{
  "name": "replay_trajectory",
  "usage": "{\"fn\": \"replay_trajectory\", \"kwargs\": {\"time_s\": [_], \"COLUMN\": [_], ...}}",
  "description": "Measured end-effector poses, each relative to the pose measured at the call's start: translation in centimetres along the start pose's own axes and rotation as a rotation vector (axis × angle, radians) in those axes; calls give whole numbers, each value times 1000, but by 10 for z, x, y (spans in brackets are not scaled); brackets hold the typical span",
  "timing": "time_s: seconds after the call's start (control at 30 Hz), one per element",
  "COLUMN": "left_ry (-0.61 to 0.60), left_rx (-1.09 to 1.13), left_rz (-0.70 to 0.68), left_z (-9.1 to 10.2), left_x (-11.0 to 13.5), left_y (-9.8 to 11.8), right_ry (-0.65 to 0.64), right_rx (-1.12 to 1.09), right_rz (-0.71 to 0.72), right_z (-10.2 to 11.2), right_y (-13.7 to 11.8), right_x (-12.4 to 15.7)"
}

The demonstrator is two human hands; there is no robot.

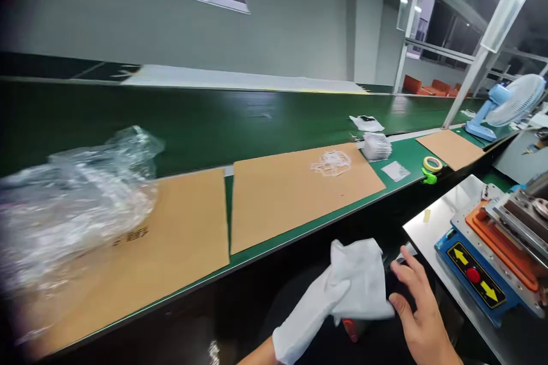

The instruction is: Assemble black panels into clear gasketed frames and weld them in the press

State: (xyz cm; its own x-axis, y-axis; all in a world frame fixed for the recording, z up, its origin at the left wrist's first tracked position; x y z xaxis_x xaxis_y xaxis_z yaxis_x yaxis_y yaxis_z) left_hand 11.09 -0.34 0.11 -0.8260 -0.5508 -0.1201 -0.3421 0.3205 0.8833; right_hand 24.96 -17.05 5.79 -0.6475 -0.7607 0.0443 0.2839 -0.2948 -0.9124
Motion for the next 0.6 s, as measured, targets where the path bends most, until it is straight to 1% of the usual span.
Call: {"fn": "replay_trajectory", "kwargs": {"time_s": [0.03, 0.07, 0.1, 0.13, 0.17, 0.2, 0.23, 0.27, 0.3, 0.33, 0.37, 0.4, 0.43, 0.47, 0.5, 0.53, 0.57, 0.6], "left_ry": [149, 261, 326, 352, 341, 302, 250, 208, 193, 211, 257, 321, 379, 405, 380, 299, 174, 21], "left_rx": [-17, -32, -34, -21, 10, 46, 67, 62, 28, -30, -105, -181, -256, -332, -415, -505, -601, -700], "left_rz": [-73, -138, -184, -205, -204, -192, -177, -167, -165, -178, -208, -247, -290, -328, -354, -366, -365, -363], "left_z": [16, 26, 30, 29, 25, 20, 14, 12, 15, 22, 33, 46, 58, 65, 67, 63, 54, 41], "left_x": [4, 8, 11, 13, 13, 13, 13, 14, 16, 17, 18, 19, 19, 16, 12, 5, -2, -8], "left_y": [5, 8, 8, 5, -1, -7, -13, -18, -20, -17, -10, 2, 17, 34, 51, 66, 78, 86], "right_ry": [27, 19, -13, -56, -86, -87, -59, -7, 55, 115, 163, 200, 224, 239, 247, 250, 250, 247], "right_rx": [-154, -296, -414, -497, -546, -570, -578, -578, -576, -574, -574, -575, -576, -573, -563, -547, -527, -510], "right_rz": [-63, -111, -148, -187, -238, -296, -352, -392, -412, -413, -405, -397, -396, -401, -408, -412, -413, -409], "right_z": [-14, -32, -52, -72, -89, -101, -107, -106, -101, -92, -81, -70, -59, -49, -41, -35, -31, -28], "right_y": [9, 16, 22, 26, 30, 34, 39, 44, 48, 52, 56, 61, 66, 71, 76, 80, 83, 84], "right_x": [-5, -9, -13, -15, -17, -17, -18, -17, -16, -15, -14, -11, -9, -6, -4, -1, 0, 1]}}
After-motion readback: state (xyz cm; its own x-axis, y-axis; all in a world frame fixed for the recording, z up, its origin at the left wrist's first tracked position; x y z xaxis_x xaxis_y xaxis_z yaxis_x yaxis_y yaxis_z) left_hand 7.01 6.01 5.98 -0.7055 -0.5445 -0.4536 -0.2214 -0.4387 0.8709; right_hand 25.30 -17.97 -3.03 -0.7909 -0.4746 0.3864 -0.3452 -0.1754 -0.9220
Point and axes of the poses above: each hand's wrist, its own x-axis away from the middle knuckle, its own z-axis out of the back of the hand, y = z × x, the point moved 7 cm from there along -x, towards the middle knuckle, and after that the axes turned 14 degrees about -z, right-handed, at the moved point
